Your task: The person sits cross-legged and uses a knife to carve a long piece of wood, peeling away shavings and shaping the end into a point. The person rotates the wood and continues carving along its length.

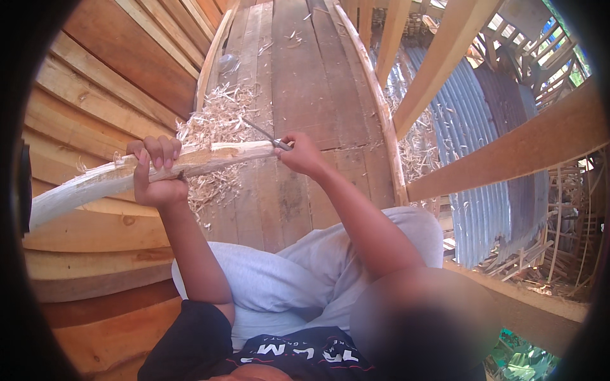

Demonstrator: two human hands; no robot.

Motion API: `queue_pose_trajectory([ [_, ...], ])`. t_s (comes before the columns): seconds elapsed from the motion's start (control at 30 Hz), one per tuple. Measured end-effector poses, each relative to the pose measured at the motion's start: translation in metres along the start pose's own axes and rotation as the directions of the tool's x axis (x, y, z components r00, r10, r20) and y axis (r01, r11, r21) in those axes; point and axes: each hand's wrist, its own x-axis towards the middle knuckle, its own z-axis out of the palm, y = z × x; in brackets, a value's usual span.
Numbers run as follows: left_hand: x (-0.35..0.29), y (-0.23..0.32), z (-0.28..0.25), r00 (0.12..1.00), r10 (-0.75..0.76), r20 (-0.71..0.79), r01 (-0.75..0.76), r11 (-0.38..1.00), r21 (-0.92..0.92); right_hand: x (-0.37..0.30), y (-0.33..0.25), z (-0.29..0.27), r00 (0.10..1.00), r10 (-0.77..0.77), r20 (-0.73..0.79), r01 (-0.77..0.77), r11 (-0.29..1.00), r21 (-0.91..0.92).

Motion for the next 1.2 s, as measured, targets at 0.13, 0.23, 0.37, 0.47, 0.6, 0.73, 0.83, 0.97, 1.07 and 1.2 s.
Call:
queue_pose_trajectory([
  [0.13, -0.001, -0.006, 0.0, 1.0, 0.013, 0.015, -0.012, 1.0, -0.019, 0.002, 0.008, -0.001, 0.967, 0.243, -0.071, -0.25, 0.96, -0.124],
  [0.23, -0.004, -0.003, -0.002, 0.998, 0.021, 0.062, -0.019, 0.999, -0.033, -0.012, -0.022, 0.019, 0.966, 0.228, -0.124, -0.249, 0.949, -0.196],
  [0.37, -0.011, -0.003, 0.017, 0.997, 0.019, 0.071, -0.02, 1.0, 0.012, 0.007, 0.016, 0.022, 0.969, 0.079, -0.232, -0.126, 0.972, -0.196],
  [0.47, -0.012, -0.006, 0.023, 0.996, 0.027, 0.085, -0.025, 0.999, -0.025, 0.024, 0.071, -0.011, 0.995, 0.094, -0.039, -0.101, 0.878, -0.468],
  [0.6, -0.016, 0.001, 0.021, 0.993, 0.029, 0.118, -0.033, 0.999, 0.03, -0.008, -0.025, 0.013, 0.989, 0.141, -0.051, -0.147, 0.976, -0.158],
  [0.73, -0.017, 0.0, 0.014, 0.989, 0.014, 0.151, -0.016, 1.0, 0.013, 0.001, -0.005, 0.018, 0.993, 0.033, -0.11, -0.052, 0.984, -0.172],
  [0.83, -0.014, 0.0, 0.013, 0.994, 0.02, 0.111, -0.023, 0.999, 0.023, 0.006, 0.022, 0.002, 0.997, 0.043, -0.072, -0.063, 0.95, -0.307],
  [0.97, -0.012, -0.001, 0.01, 0.989, 0.023, 0.144, -0.015, 0.998, -0.054, -0.011, -0.027, 0.013, 0.988, 0.128, -0.091, -0.144, 0.969, -0.201],
  [1.07, -0.014, -0.003, 0.013, 0.982, 0.037, 0.183, -0.024, 0.997, -0.071, 0.003, -0.016, 0.013, 0.978, 0.178, -0.112, -0.193, 0.97, -0.146],
  [1.2, -0.015, 0.0, 0.015, 0.99, 0.019, 0.142, -0.017, 1.0, -0.02, 0.006, 0.024, -0.008, 0.976, 0.217, -0.023, -0.215, 0.944, -0.248],
])
